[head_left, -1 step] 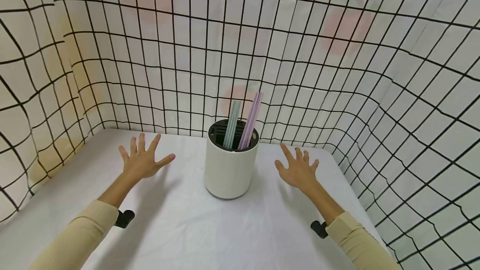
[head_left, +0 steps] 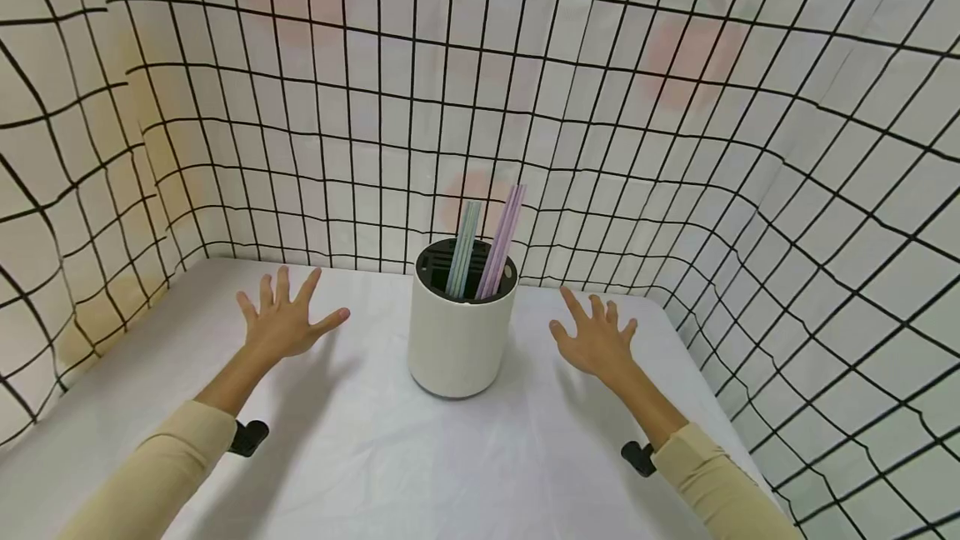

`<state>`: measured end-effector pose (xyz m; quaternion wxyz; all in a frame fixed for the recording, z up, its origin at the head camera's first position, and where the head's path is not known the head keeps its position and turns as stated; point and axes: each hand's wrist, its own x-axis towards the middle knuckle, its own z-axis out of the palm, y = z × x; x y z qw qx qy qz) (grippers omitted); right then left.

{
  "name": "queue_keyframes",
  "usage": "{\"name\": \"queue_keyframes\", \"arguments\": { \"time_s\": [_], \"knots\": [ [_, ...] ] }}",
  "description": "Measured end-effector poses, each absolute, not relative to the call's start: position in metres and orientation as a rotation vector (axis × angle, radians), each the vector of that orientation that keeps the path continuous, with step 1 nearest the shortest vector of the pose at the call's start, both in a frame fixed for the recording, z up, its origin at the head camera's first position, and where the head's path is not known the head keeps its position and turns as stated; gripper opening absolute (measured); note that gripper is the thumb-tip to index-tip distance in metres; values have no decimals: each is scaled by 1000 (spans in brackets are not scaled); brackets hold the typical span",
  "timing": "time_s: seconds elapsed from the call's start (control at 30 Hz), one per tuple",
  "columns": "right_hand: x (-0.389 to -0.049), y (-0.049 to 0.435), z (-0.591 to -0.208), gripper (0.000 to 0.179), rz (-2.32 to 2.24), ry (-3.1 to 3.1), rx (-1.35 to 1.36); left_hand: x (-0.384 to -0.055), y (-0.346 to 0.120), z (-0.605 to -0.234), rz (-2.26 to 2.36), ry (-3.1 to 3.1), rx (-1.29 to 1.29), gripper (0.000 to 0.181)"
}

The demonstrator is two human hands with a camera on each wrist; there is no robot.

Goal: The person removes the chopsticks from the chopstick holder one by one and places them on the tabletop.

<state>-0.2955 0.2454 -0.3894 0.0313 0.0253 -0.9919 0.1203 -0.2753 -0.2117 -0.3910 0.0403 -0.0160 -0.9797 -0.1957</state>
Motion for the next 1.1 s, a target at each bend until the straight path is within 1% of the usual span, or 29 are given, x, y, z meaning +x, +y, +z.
{"name": "queue_keyframes", "arguments": {
  "time_s": [0.5,0.93,1.1],
  "knots": [
    [-293,246,-388,67,358,-3062,59,-275,-214,-397,-597,-2987,-52,94],
    [-294,244,-382,67,352,-3070,84,-274,-213,-386,-630,-3032,-64,94],
    [-291,238,-371,67,361,-3054,111,-274,-206,-374,-649,-3065,-107,94]
  ]
}}
